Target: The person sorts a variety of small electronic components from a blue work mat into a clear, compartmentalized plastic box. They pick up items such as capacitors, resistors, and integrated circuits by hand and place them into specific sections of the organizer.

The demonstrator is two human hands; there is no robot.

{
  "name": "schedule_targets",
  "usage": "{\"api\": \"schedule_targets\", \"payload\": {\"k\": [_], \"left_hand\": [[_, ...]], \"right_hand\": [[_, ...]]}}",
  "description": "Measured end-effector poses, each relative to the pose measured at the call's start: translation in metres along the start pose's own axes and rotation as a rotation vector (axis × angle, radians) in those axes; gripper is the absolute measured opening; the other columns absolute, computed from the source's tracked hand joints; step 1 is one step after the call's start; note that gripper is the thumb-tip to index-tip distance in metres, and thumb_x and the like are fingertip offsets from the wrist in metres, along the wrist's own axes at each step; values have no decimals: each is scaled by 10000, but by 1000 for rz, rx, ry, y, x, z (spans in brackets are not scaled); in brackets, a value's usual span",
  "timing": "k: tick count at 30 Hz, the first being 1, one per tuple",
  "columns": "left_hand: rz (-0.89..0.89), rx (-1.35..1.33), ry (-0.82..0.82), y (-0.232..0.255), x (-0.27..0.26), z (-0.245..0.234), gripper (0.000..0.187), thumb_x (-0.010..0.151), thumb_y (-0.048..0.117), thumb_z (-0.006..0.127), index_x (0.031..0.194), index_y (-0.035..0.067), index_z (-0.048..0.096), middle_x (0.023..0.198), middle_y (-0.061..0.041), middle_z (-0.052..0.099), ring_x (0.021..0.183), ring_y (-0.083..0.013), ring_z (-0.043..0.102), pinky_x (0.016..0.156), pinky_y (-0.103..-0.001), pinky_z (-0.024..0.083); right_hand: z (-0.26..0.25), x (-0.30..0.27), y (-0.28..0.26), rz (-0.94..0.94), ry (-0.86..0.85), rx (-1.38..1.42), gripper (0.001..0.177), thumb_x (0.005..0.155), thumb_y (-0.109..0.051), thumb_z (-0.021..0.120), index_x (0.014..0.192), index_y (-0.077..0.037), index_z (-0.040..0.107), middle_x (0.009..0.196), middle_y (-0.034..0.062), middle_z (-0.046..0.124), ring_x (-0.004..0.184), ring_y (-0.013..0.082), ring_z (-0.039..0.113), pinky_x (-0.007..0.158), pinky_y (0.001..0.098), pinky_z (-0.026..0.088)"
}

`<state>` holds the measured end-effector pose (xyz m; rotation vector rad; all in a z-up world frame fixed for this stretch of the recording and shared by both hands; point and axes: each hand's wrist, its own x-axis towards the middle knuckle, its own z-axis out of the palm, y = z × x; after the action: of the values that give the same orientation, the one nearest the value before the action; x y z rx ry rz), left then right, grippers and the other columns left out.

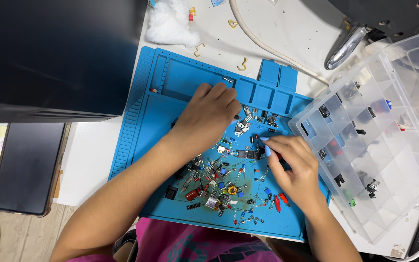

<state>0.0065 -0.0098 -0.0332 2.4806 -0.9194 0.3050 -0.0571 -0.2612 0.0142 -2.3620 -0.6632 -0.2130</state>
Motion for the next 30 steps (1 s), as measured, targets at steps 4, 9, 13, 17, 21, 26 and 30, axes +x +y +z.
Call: {"api": "schedule_targets", "payload": {"k": [4,9,13,17,21,26,30], "left_hand": [[19,-147,44,1,2,-8,127,992,50,716,910,64,620,893,-69,477,915,-233,506,813,-441,411],[-29,-556,-2,15,7,-15,98,1014,140,720,922,106,710,863,-40,560,896,-259,582,814,-459,466],[-135,-976,-58,36,8,-17,132,1053,135,651,976,74,739,885,-86,644,908,-274,645,823,-453,521],[-200,-1197,-162,43,1,-9,145,1064,166,643,1054,92,767,939,-63,686,935,-196,632,825,-399,518],[-170,-1288,-215,44,3,-18,207,1101,243,599,1094,147,782,976,-49,716,938,-193,641,831,-387,516],[-147,-1341,-187,52,14,-39,239,1088,181,571,1077,101,797,930,-105,716,857,-194,615,806,-382,496],[-81,-1220,-172,56,15,-39,159,989,33,643,1030,17,796,878,-125,699,821,-220,651,769,-371,518]], "right_hand": [[0,1,1,-22,21,40,208,952,-10,706,1141,-18,793,1005,166,770,872,343,710,773,436,564],[-3,-1,-3,13,76,88,199,938,4,734,1128,-14,789,999,150,775,878,334,720,782,447,575],[-7,-6,-4,32,131,198,301,851,26,829,1147,30,777,972,150,777,855,307,746,775,426,593],[-7,-11,-1,-25,172,261,218,881,44,801,1094,3,818,964,137,772,812,280,731,724,397,586],[-10,-14,0,-26,211,293,193,899,37,790,1087,2,817,958,137,763,790,232,705,713,372,579],[-20,-9,-7,2,195,347,83,938,-42,773,1008,-43,818,950,101,777,790,226,736,737,367,592],[-34,-6,-20,12,270,405,65,945,-44,766,984,-40,819,938,120,773,793,268,745,759,386,594]]}}
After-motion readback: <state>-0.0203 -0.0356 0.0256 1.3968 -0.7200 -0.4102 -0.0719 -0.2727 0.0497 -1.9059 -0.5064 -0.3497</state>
